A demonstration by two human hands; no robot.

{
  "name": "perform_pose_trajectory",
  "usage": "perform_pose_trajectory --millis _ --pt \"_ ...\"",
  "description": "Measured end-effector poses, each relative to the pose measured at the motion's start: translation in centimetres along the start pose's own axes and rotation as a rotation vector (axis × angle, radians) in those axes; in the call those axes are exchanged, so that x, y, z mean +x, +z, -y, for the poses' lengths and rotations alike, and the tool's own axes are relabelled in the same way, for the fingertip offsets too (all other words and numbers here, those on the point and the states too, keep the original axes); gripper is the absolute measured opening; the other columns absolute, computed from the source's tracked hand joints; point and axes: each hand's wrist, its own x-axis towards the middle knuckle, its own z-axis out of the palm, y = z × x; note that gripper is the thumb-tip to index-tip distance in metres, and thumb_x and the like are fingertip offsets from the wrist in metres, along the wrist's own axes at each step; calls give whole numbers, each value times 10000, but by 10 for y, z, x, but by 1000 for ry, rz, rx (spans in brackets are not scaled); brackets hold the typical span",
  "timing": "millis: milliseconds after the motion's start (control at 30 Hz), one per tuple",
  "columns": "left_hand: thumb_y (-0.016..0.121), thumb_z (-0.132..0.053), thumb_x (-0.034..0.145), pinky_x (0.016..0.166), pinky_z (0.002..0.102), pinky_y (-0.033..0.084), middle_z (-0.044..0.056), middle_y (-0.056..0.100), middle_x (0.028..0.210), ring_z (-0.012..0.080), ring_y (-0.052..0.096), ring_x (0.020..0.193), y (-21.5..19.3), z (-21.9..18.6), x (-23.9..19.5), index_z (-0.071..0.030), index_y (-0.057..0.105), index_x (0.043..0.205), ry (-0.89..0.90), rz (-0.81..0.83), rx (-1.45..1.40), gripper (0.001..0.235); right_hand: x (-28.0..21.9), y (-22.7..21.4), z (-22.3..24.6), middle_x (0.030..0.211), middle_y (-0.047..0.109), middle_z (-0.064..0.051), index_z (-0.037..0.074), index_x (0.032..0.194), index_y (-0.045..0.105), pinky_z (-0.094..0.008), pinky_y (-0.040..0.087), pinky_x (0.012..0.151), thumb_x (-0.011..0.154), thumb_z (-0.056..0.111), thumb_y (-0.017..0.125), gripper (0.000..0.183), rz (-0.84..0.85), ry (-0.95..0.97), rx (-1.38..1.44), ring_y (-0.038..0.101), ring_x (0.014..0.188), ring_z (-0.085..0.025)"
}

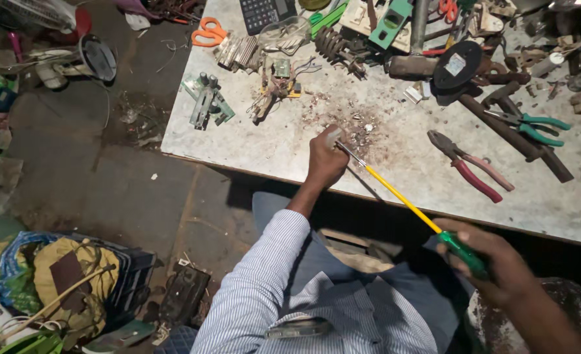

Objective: The person uses a screwdriver and pliers to disassemble and manipulate a small white plastic component with wires on a cluttered workbench. They repeatedly pry, twist, and cut parts of the component while handling it with both hands.

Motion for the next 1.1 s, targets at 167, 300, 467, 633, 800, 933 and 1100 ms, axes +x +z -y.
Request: perform_pose_trajectory --millis 167,300,467,633,800,933,1100 --pt "559 93 816 626 299 457 46 555 708 112 535 696 0 3 5 -31 557 833 -24 -20 -106 125 16 -4 5 603 621 -88 -74 1149 731 -246 380 434 963 336 632 461 113 -9 -294 451 407 -106" --pt "575 89 803 617 284 467 26 566 701 96 551 684 0 6 3 -38 560 836 -13 -34 -95 132 -10 26 -3 923 724 -132 100 1194 712 -294 470 680 885 277 704 356 -419 -1111 -1547 668 729 -263" --pt "603 64 871 603 281 447 25 552 697 90 527 676 3 8 1 -43 561 851 -42 -47 -130 117 -29 40 5 952 719 -116 97 1152 721 -304 517 734 860 319 738 367 -426 -1075 -1392 690 778 -239" --pt "592 78 824 597 286 446 38 543 699 95 527 679 3 9 1 -38 535 822 -26 -28 -98 130 -3 8 11 817 691 -106 70 1038 751 -304 483 627 928 338 677 300 -147 -184 -465 629 678 -193" --pt "606 68 840 592 289 462 56 555 669 100 540 654 4 7 1 -39 542 822 10 -53 -6 126 10 -11 23 725 660 -143 52 902 800 -317 438 561 981 358 660 345 -223 -61 -1017 564 609 -190" --pt "608 62 854 586 305 452 73 560 678 113 523 648 2 2 2 -38 535 826 22 -57 15 127 -6 13 24 918 743 -107 77 1066 707 -298 563 678 872 393 701 371 -336 -1011 -1316 731 789 -185" --pt "627 44 863 588 305 472 74 579 669 118 563 640 4 -1 3 -40 548 833 5 -95 32 120 -6 31 36 812 743 -102 86 1185 717 -368 569 652 793 483 794 563 -600 -578 -1785 735 710 -257"
